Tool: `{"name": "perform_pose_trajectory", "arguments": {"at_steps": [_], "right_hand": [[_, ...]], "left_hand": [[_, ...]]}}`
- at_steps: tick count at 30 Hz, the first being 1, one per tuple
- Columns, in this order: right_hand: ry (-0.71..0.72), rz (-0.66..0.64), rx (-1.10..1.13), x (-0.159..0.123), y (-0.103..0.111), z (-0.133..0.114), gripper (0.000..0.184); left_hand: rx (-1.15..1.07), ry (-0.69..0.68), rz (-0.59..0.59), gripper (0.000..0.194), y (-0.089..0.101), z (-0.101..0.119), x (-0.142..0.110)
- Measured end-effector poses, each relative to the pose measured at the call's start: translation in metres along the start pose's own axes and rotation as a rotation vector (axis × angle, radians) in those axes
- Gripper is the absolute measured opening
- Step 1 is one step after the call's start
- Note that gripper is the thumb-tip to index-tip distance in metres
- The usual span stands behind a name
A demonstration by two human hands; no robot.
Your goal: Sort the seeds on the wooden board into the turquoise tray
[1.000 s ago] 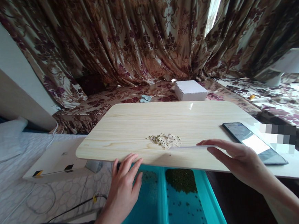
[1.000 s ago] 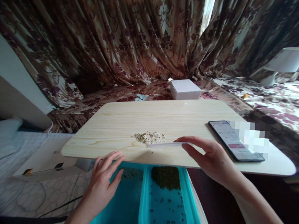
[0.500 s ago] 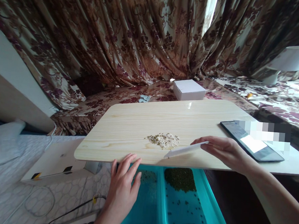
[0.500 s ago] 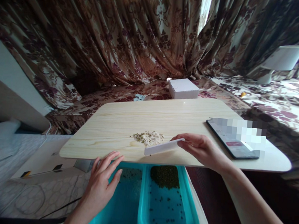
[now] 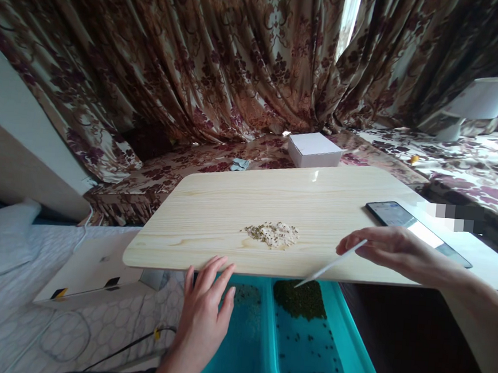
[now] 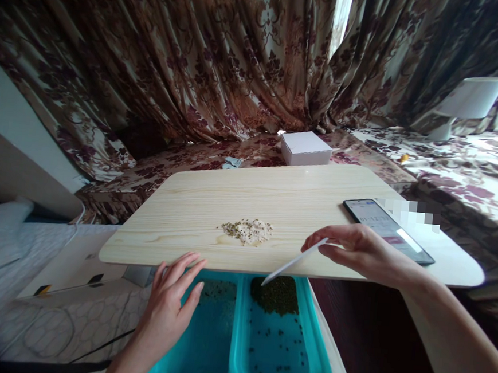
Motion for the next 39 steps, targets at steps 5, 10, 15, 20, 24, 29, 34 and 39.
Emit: {"name": "perform_pose_trajectory", "arguments": {"at_steps": [5, 10, 15, 20, 24, 29, 34, 39], "right_hand": [[0.045, 0.196, -0.007, -0.023, 0.011, -0.009, 0.041], [0.059, 0.519, -0.027, -0.038, -0.018, -0.032, 0.024], [0.064, 0.487, 0.051, -0.035, -0.047, -0.042, 0.019], [0.082, 0.419, 0.077, -0.025, -0.058, -0.047, 0.021], [0.098, 0.381, 0.071, -0.017, -0.065, -0.050, 0.023], [0.088, 0.446, 0.063, -0.022, -0.059, -0.045, 0.023], [0.050, 0.429, 0.079, -0.037, -0.055, -0.042, 0.027], [0.094, 0.440, 0.047, -0.040, -0.057, -0.050, 0.023]], "left_hand": [[0.016, 0.006, -0.018, 0.038, 0.000, -0.001, -0.001], [0.021, 0.011, -0.046, 0.038, -0.002, -0.001, -0.001], [0.011, 0.022, -0.042, 0.039, 0.001, 0.001, 0.000], [-0.004, 0.038, -0.036, 0.040, 0.002, 0.003, 0.000], [-0.004, 0.052, -0.048, 0.040, 0.002, 0.002, 0.000], [0.005, 0.054, -0.044, 0.040, 0.002, 0.001, 0.000], [0.001, 0.059, -0.060, 0.039, 0.002, 0.003, 0.001], [0.005, 0.059, -0.058, 0.040, 0.003, 0.003, 0.001]]}}
Point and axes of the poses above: each hand's wrist, its own x-axis towards the middle knuckle, its own y-axis out of the back of the hand, z = x × y, the point moved 5 cm from there along x, towards the middle knuckle, and after that the axes turned 15 degrees about z, right-handed, at the moved point
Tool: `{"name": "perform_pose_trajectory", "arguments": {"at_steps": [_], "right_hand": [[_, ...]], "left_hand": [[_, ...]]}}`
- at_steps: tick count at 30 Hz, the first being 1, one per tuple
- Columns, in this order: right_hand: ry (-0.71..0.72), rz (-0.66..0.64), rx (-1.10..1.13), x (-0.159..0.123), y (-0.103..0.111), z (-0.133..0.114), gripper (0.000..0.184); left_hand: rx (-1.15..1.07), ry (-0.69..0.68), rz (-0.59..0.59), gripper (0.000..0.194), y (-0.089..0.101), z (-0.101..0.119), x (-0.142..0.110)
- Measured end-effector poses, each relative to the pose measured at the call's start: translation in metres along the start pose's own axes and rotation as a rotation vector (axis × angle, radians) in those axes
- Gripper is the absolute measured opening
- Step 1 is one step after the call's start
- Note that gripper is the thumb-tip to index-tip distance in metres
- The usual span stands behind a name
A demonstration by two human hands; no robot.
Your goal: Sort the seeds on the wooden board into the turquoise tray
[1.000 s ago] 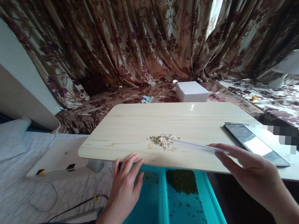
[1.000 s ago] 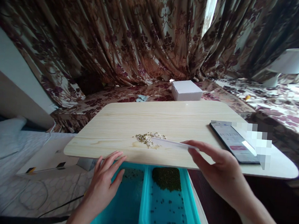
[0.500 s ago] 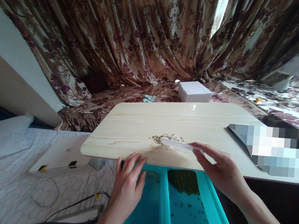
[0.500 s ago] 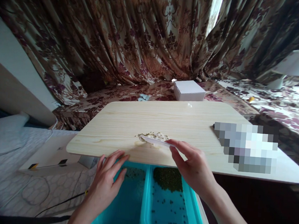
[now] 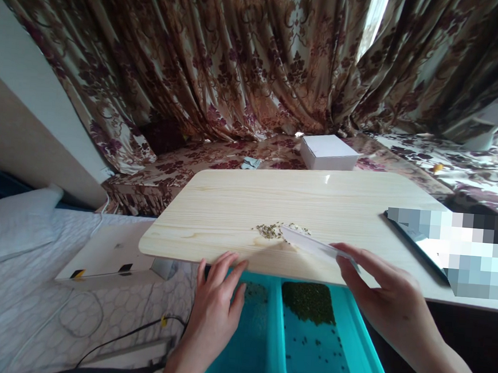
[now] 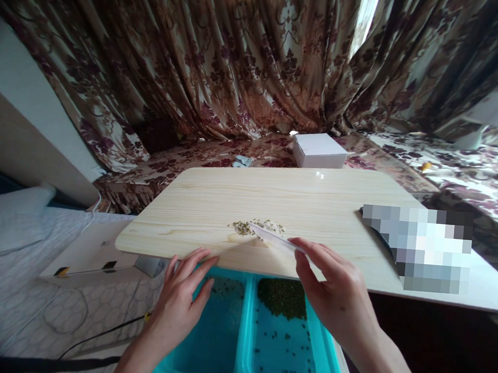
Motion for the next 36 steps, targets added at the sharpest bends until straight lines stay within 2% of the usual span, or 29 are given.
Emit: {"name": "perform_pose_trajectory", "arguments": {"at_steps": [5, 11, 20, 30, 36], "right_hand": [[0.061, 0.017, -0.007, 0.004, -0.005, -0.002, 0.022], [0.050, -0.048, 0.036, 0.007, -0.010, -0.006, 0.022], [0.096, 0.025, -0.038, 0.005, 0.005, -0.012, 0.022], [0.035, 0.043, -0.007, 0.006, 0.002, -0.003, 0.021], [0.175, -0.052, -0.005, 0.014, -0.007, -0.015, 0.021]], "left_hand": [[0.004, -0.001, 0.012, 0.040, 0.001, 0.000, 0.000], [-0.003, -0.002, -0.001, 0.039, -0.001, -0.001, 0.000], [0.000, -0.003, -0.003, 0.039, 0.000, 0.000, 0.000], [0.013, -0.011, 0.008, 0.038, 0.001, 0.001, 0.001], [0.012, -0.019, 0.018, 0.038, 0.002, 0.001, 0.001]]}}
Point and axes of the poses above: each hand's wrist, its own x-axis towards the middle knuckle, its own y-axis out of the back of the hand, z = x × y, the point moved 5 cm from there along x, towards the middle knuckle, and after that the axes turned 15 degrees about z, right-handed, at the moved point
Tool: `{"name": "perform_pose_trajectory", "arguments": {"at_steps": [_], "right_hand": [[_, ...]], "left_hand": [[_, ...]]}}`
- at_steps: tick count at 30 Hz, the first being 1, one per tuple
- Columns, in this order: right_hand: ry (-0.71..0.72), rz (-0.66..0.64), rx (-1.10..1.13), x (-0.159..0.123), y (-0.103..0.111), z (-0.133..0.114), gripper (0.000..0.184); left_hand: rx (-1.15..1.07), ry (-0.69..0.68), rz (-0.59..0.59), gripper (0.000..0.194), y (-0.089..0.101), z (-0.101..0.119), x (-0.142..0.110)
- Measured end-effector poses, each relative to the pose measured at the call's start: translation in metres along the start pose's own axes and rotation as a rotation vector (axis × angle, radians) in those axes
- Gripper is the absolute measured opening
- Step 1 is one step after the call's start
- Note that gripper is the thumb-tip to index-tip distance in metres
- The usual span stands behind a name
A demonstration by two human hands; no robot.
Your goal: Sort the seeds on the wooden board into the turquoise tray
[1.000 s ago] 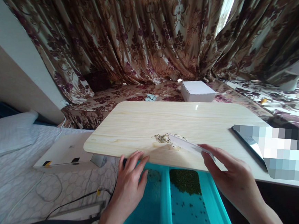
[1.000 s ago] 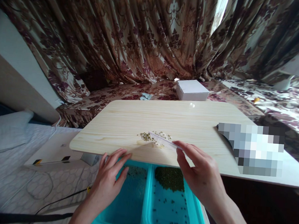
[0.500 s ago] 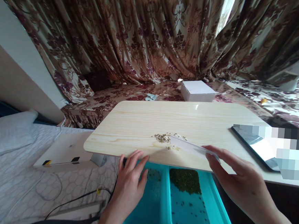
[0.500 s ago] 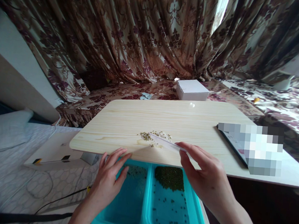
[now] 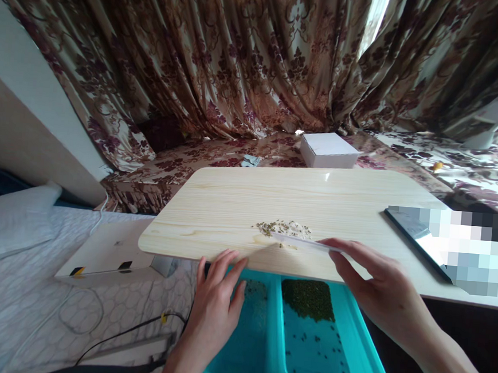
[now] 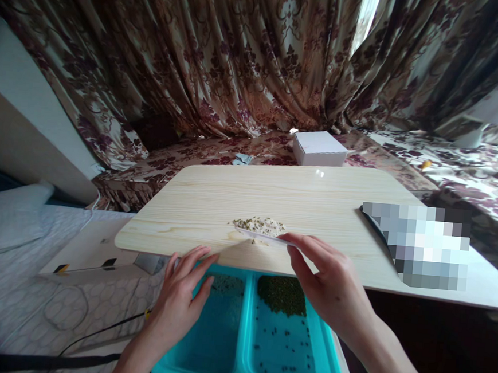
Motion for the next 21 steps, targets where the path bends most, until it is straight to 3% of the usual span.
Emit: {"name": "perform_pose_trajectory", "arguments": {"at_steps": [5, 13, 21], "right_hand": [[0.133, -0.035, -0.033, 0.001, 0.007, -0.010, 0.029], [0.168, -0.135, -0.014, 0.005, 0.002, -0.015, 0.029], [0.188, -0.132, -0.032, 0.005, 0.007, -0.016, 0.029]], "left_hand": [[-0.004, -0.001, -0.006, 0.038, -0.002, -0.001, 0.000], [0.004, 0.003, -0.001, 0.037, 0.000, -0.001, -0.001], [-0.005, -0.006, -0.012, 0.037, -0.001, 0.000, 0.000]]}}
Point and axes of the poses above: each hand's wrist, its own x-axis towards the middle knuckle, its own y-axis out of the back of the hand, z = x × y, the point moved 5 cm from there along x, towards the middle knuckle, and after that the axes turned 15 degrees about z, right-handed, at the moved point
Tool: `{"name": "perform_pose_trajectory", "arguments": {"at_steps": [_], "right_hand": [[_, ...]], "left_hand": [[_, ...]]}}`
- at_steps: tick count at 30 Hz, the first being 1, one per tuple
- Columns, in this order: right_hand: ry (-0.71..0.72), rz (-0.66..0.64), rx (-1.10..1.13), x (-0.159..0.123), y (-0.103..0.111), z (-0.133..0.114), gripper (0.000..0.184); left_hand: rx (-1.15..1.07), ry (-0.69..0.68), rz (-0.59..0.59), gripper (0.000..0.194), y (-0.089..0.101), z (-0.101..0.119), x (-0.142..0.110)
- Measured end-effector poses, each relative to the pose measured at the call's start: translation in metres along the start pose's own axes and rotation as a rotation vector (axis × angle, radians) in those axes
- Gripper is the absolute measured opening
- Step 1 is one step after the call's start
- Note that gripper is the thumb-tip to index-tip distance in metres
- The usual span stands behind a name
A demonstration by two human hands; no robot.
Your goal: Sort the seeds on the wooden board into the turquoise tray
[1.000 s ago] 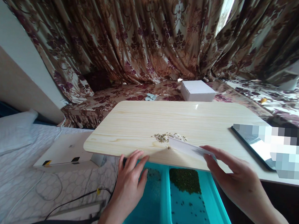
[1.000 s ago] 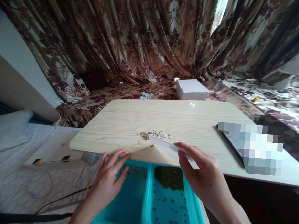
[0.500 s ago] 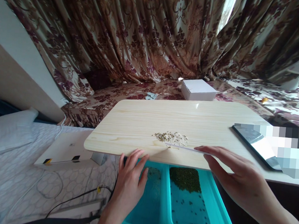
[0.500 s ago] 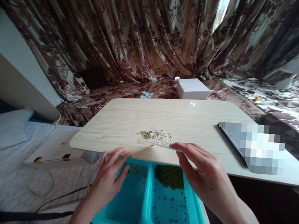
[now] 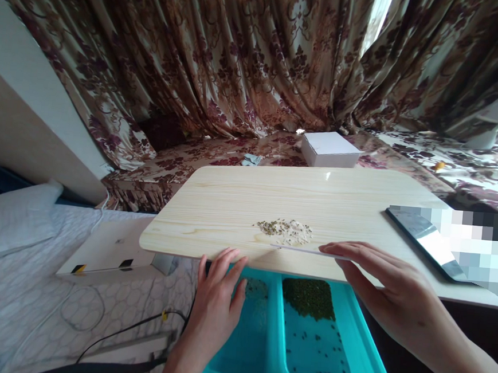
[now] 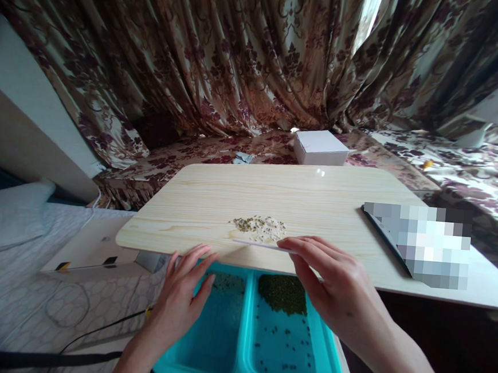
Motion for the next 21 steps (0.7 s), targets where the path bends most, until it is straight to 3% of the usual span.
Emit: {"name": "perform_pose_trajectory", "arguments": {"at_steps": [21], "right_hand": [[-0.016, -0.042, -0.005, 0.0038, -0.0034, 0.0035, 0.025]], "left_hand": [[-0.009, 0.017, -0.015, 0.037, 0.0002, 0.0001, -0.0008]]}}
Point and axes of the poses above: each hand's wrist, its own x-axis towards the middle knuckle, its own y-axis out of the back of the hand, z = x × y, the point moved 5 cm from there along x, towards the middle knuckle, and after that the axes turned 15 degrees about z, right-handed, at the moved point
